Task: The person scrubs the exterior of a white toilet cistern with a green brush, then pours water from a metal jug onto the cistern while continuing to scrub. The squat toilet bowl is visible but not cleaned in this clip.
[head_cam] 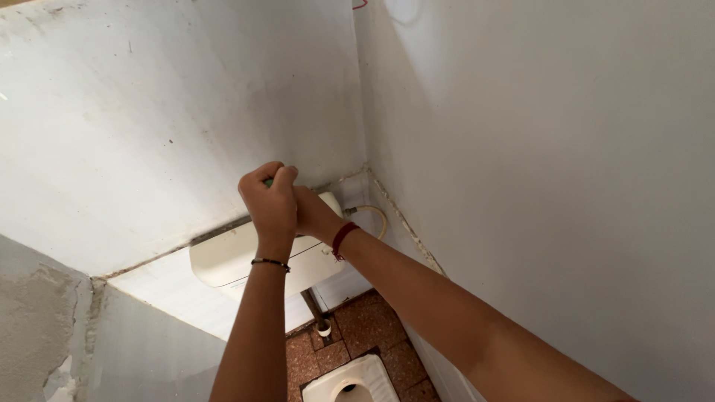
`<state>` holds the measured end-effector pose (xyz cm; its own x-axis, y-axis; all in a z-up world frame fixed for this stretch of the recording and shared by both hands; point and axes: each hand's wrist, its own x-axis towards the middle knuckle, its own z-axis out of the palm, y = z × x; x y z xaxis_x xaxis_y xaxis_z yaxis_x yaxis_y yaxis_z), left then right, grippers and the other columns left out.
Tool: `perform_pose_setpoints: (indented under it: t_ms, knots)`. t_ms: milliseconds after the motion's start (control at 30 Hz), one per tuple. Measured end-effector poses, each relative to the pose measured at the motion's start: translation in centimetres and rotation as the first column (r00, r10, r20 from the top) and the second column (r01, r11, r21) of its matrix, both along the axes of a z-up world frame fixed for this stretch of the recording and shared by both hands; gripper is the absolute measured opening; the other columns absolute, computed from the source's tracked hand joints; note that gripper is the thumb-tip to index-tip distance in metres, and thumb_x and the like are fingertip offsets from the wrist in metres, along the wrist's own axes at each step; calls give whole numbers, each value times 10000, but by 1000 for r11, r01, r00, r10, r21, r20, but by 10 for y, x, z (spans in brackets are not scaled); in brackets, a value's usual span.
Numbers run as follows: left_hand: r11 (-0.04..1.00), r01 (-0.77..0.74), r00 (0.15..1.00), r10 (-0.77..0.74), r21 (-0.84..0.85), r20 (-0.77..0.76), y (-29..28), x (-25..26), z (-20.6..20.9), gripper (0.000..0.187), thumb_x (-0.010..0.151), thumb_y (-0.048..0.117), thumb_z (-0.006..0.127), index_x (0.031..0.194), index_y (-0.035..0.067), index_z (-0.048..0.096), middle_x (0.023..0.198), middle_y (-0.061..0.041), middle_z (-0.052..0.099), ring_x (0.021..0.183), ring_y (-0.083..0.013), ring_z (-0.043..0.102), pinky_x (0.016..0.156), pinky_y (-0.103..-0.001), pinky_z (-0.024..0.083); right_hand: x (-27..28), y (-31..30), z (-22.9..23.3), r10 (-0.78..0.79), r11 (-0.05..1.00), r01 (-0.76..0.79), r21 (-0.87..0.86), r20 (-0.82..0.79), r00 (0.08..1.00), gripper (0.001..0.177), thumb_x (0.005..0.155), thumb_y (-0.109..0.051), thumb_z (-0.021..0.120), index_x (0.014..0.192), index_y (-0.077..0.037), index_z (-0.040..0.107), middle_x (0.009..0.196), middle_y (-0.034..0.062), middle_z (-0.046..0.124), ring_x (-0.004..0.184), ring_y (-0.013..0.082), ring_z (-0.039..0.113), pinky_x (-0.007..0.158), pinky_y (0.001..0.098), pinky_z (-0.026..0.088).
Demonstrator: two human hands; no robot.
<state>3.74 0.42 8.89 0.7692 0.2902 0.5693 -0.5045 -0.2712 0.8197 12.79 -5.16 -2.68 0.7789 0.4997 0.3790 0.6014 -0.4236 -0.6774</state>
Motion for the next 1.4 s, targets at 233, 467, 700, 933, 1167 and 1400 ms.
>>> perform_pose_setpoints:
  t_ms: [233, 467, 700, 933, 1167, 1400]
  knots:
    - [991, -42, 993, 56, -127, 103, 2, -1, -12, 347, 780, 9, 571, 562, 53, 304, 534, 35, 234, 541, -86, 200, 534, -306, 167, 9, 7, -5, 16, 995, -6, -102, 96, 995, 189, 810, -154, 738, 743, -34, 608, 684, 81, 691, 637, 215, 655, 564, 351, 517]
    - [968, -41, 974, 94, -248, 204, 11, -22, -31, 373, 837, -4, 565, 530, 56, 361, 489, 36, 321, 460, -66, 273, 470, -271, 177, -15, 16, -3, 34, 998, -28, -61, 85, 996, 136, 842, -175, 714, 819, -69, 633, 752, 79, 707, 679, 226, 664, 598, 361, 541]
    - [874, -109, 958, 220, -474, 184, 14, -54, -66, 418, 906, -42, 529, 548, 73, 347, 500, 12, 345, 452, -76, 289, 441, -281, 228, -90, 25, -5, -135, 989, 124, 81, 144, 980, 114, 863, -109, 672, 781, -51, 616, 881, 110, 610, 780, 234, 611, 626, 338, 531]
    - [839, -123, 962, 232, -530, 144, 17, -79, -85, 440, 981, -29, 525, 586, 70, 358, 553, 11, 354, 520, -79, 310, 503, -280, 312, -117, 27, -11, -158, 979, 138, 147, 130, 979, 261, 882, -109, 665, 678, -29, 523, 812, 123, 509, 720, 263, 559, 597, 388, 468]
    - [872, -124, 977, 191, -473, 97, 10, -75, -80, 415, 1065, 62, 500, 657, 71, 424, 617, -3, 474, 590, -90, 444, 581, -278, 388, -81, 29, -22, -144, 977, 135, 168, 41, 989, 280, 947, -154, 619, 746, -33, 466, 742, 104, 532, 694, 270, 567, 648, 391, 482]
    - [846, -230, 961, 275, -481, 24, 3, -105, -91, 450, 1153, 174, 462, 713, 83, 436, 646, -5, 500, 640, -101, 507, 597, -276, 381, -107, 26, -30, -129, 978, 123, 171, 26, 991, 232, 940, -221, 593, 817, -40, 519, 775, 92, 612, 765, 252, 619, 675, 370, 530]
